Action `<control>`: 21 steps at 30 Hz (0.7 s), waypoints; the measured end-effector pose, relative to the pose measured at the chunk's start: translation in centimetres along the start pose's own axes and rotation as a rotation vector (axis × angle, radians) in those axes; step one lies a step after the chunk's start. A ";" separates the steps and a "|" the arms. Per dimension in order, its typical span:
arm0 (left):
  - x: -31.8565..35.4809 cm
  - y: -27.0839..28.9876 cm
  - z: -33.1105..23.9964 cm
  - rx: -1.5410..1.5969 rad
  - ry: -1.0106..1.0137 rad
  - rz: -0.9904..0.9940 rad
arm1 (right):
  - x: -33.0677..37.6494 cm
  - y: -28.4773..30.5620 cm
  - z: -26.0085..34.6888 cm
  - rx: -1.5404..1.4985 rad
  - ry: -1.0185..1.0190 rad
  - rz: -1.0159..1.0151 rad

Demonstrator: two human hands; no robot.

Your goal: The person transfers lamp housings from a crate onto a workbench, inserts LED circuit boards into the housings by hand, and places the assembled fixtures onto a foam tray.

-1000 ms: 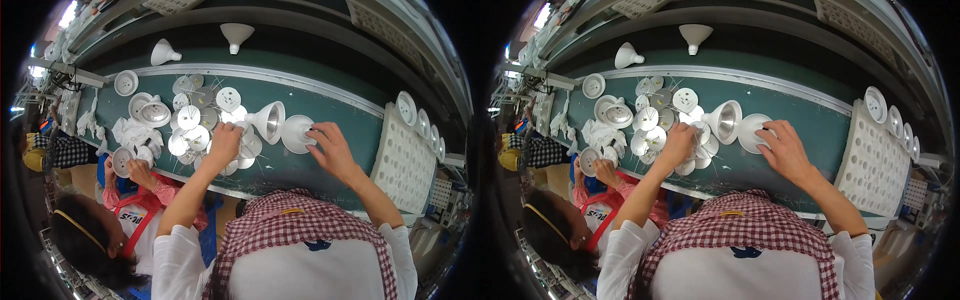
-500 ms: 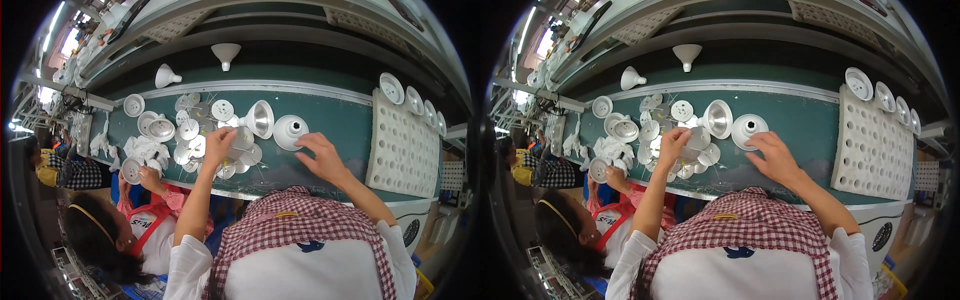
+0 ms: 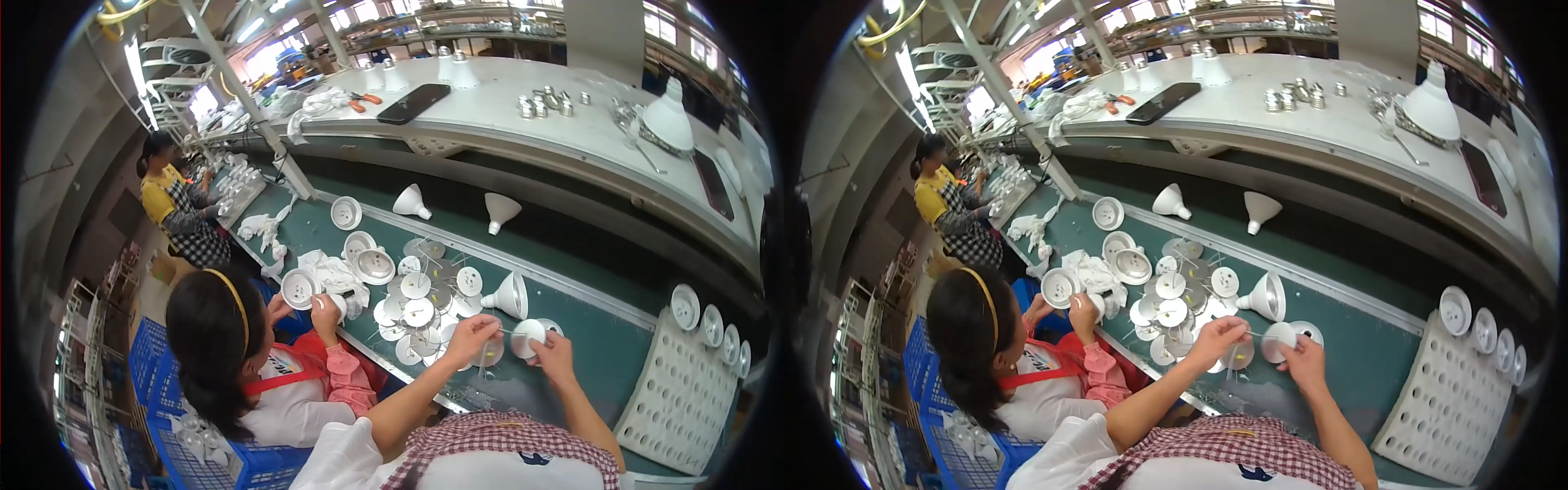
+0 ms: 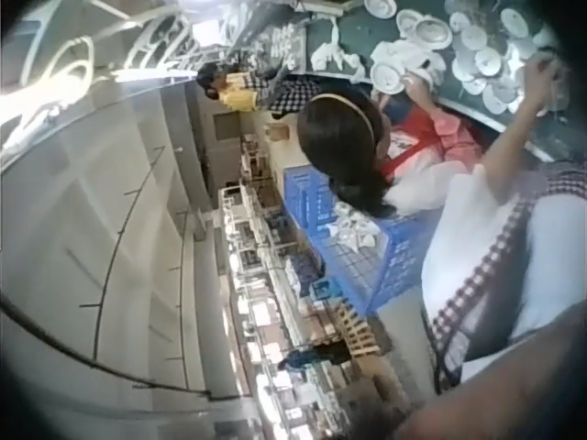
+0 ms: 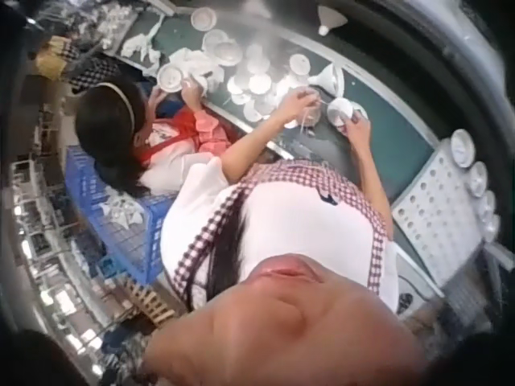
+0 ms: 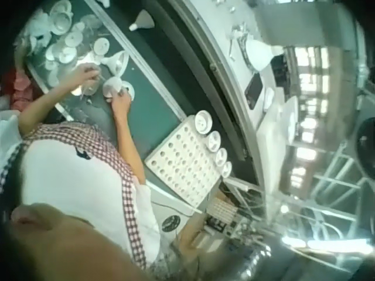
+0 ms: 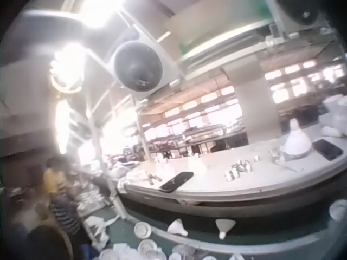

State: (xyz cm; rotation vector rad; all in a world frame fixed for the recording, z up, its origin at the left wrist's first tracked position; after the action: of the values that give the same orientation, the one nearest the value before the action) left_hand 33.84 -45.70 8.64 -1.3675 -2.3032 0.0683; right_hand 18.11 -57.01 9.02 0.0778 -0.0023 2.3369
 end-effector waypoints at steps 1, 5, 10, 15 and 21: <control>0.2 0.6 -0.4 -0.173 -0.057 -0.181 | -0.1 0.7 0.4 0.008 0.010 0.014; 1.4 -1.7 -3.7 -0.780 -0.471 -0.503 | -0.2 2.7 4.3 0.509 0.428 -0.066; 1.2 -6.3 -2.6 -0.792 -0.297 -0.079 | 2.5 -0.4 8.3 0.764 0.816 0.067; 2.4 -6.7 -1.7 -0.537 -0.056 0.043 | 3.2 0.0 8.7 0.464 0.607 0.214; 4.5 -8.2 -2.7 -0.571 -0.234 0.229 | 3.3 1.0 7.9 -0.001 0.190 0.495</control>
State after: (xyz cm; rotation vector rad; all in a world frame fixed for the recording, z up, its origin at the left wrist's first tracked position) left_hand 26.44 -46.57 14.90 -1.9927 -2.4504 -0.4088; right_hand 15.54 -55.56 17.09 -0.1641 0.0797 2.8295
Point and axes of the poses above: each hand's wrist, its own x-axis away from the middle knuckle, its own y-axis out of the back of the hand, z = x × y, the point moved 5 cm from there along -x, towards the middle knuckle, and after that the axes turned 15 degrees about y, right-handed, at the moved point
